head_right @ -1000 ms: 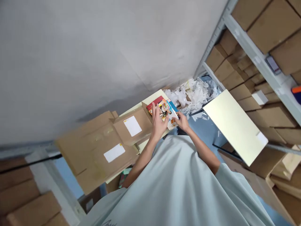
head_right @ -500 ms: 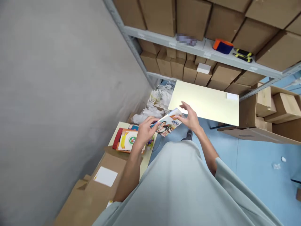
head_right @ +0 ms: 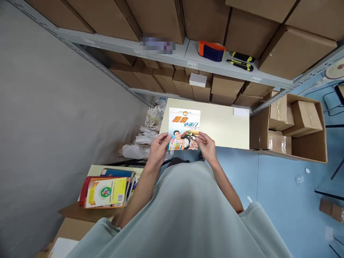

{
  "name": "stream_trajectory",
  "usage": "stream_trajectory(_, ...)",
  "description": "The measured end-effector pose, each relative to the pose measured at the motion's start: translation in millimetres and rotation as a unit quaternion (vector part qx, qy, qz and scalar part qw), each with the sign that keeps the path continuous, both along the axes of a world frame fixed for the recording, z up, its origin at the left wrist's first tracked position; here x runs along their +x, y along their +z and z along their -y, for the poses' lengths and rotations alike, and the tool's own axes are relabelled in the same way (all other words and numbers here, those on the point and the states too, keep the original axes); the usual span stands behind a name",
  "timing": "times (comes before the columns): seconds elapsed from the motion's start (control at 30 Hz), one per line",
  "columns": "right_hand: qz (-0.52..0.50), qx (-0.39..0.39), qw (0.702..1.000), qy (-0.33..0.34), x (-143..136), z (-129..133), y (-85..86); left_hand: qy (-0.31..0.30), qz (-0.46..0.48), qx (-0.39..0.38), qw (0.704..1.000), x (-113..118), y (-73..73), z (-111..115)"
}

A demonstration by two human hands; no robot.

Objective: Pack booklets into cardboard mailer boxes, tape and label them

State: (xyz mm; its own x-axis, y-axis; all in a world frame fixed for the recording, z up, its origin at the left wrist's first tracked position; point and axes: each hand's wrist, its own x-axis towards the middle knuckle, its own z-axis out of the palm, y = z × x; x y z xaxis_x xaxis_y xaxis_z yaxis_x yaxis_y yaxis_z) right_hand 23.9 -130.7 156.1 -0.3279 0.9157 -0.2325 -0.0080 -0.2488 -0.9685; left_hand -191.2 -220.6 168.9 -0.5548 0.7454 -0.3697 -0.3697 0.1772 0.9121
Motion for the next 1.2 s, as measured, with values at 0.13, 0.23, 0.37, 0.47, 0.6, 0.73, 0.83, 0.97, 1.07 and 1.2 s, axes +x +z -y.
stream_trajectory(0.13, 0.012, -0.003, 1.000, -0.023, 0, -27, -2.5, -0.019, 0.011, 0.004, 1.000, -2, 0.2, -25)
stream_trajectory(0.23, 0.016, -0.005, 0.999, -0.034, -9, -38, 0.3, -0.043, 0.054, 0.006, 0.998, -12, -1.3, -40)
stream_trajectory(0.37, 0.023, -0.004, 0.998, -0.053, -26, -47, 11.5, -0.089, 0.141, 0.012, 0.986, -30, -3.2, -59)
stream_trajectory(0.47, 0.036, 0.002, 0.997, -0.063, -41, -53, 18.1, -0.105, 0.169, 0.020, 0.980, -45, -3.2, -71)
stream_trajectory(0.6, 0.052, 0.019, 0.996, -0.072, -63, -63, 17.5, -0.110, 0.178, 0.026, 0.977, -66, -3.6, -83)
stream_trajectory(0.73, 0.129, 0.082, 0.985, -0.075, -87, -70, 21.0, -0.105, 0.158, 0.037, 0.981, -88, -3.5, -93)
stream_trajectory(0.83, 0.213, 0.178, 0.955, -0.106, -109, -66, 34.8, -0.086, 0.126, 0.062, 0.986, -98, -0.3, -98)
stream_trajectory(0.97, 0.180, 0.173, 0.967, -0.056, -153, -48, 52.7, -0.081, 0.020, 0.095, 0.992, -99, 7.0, -93)
stream_trajectory(1.07, 0.156, 0.134, 0.977, -0.053, -181, -39, 55.4, -0.134, -0.124, 0.132, 0.974, -97, 12.3, -80)
stream_trajectory(1.2, 0.113, 0.090, 0.984, -0.100, -186, -39, 53.4, -0.205, -0.274, 0.183, 0.922, -116, 11.5, -71)
